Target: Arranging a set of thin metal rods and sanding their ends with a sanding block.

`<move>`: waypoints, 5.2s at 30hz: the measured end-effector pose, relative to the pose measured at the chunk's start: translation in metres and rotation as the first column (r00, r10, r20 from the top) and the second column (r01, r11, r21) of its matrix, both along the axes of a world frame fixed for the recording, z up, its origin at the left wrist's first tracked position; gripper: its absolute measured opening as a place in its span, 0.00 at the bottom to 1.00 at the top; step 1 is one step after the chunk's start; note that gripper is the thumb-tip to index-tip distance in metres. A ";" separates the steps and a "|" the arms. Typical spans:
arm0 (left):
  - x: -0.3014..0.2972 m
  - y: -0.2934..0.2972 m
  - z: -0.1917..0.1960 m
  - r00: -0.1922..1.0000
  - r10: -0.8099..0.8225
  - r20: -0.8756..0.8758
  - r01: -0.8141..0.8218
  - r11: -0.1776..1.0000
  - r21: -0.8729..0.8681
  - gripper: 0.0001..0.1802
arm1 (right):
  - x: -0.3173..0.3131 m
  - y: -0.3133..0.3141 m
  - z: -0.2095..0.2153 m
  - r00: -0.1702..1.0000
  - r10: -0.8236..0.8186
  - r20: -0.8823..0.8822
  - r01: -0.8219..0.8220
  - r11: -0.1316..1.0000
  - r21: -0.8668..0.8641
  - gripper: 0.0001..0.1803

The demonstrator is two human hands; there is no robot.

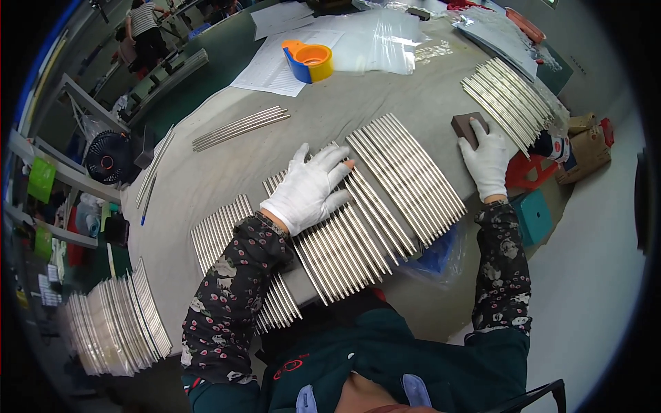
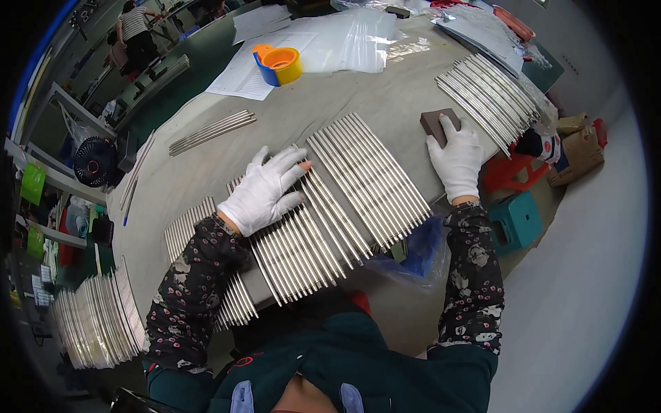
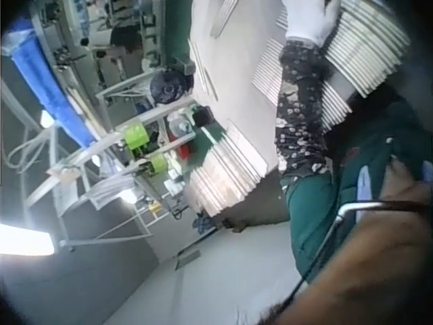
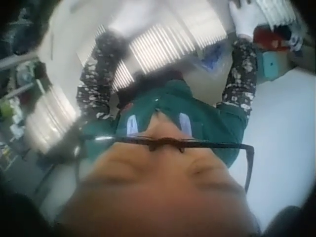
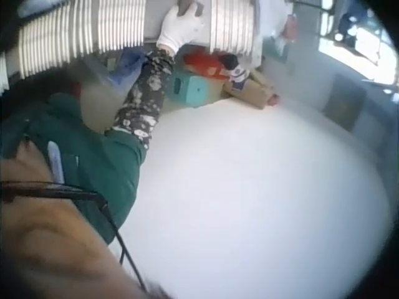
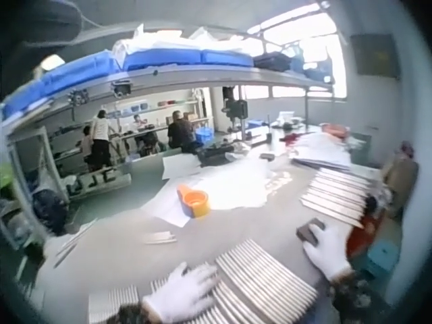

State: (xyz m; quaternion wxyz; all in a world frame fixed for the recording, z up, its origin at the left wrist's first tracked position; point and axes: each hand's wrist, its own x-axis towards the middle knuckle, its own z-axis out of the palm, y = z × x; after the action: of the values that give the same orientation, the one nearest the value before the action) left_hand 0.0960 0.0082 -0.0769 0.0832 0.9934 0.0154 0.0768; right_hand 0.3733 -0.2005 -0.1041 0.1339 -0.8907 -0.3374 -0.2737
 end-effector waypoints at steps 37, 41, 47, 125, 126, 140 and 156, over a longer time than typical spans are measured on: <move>0.053 0.027 0.042 0.935 -0.101 -0.340 -0.002 0.957 -0.290 0.11 | 0.005 0.002 -0.009 0.998 -0.059 -0.008 0.059 0.998 -0.022 0.27; 0.052 0.028 0.040 0.939 -0.111 -0.326 0.013 0.957 -0.289 0.12 | 0.008 0.001 -0.011 0.997 -0.071 0.008 0.072 0.997 -0.026 0.27; 0.040 0.031 0.046 0.927 -0.071 -0.368 -0.073 0.929 -0.363 0.14 | 0.006 0.002 -0.007 0.997 -0.070 -0.032 0.069 0.997 -0.032 0.27; 0.044 -0.021 -0.019 0.870 0.492 0.040 0.165 -0.212 -0.963 0.12 | -0.139 0.014 0.045 0.923 0.361 -0.132 -0.344 0.929 0.133 0.28; 0.046 -0.018 -0.020 0.869 0.494 0.044 0.167 -0.208 -0.964 0.12 | -0.144 0.015 0.047 0.880 0.468 -0.083 -0.450 0.876 0.171 0.28; 0.045 -0.019 -0.021 0.873 0.487 0.026 0.139 -0.198 -0.970 0.09 | -0.133 0.017 0.051 0.947 0.321 -0.029 -0.320 0.947 0.017 0.26; 0.043 -0.022 -0.022 0.870 0.492 0.013 0.141 -0.223 -0.964 0.09 | -0.137 0.016 0.057 0.939 0.342 -0.038 -0.342 0.940 0.013 0.26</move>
State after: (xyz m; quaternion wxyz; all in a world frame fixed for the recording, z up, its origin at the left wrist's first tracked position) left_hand 0.1391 -0.0135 -0.0987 0.8034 0.5021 0.1991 0.2506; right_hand 0.2365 -0.1840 -0.0469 0.1890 -0.8234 -0.4833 -0.2296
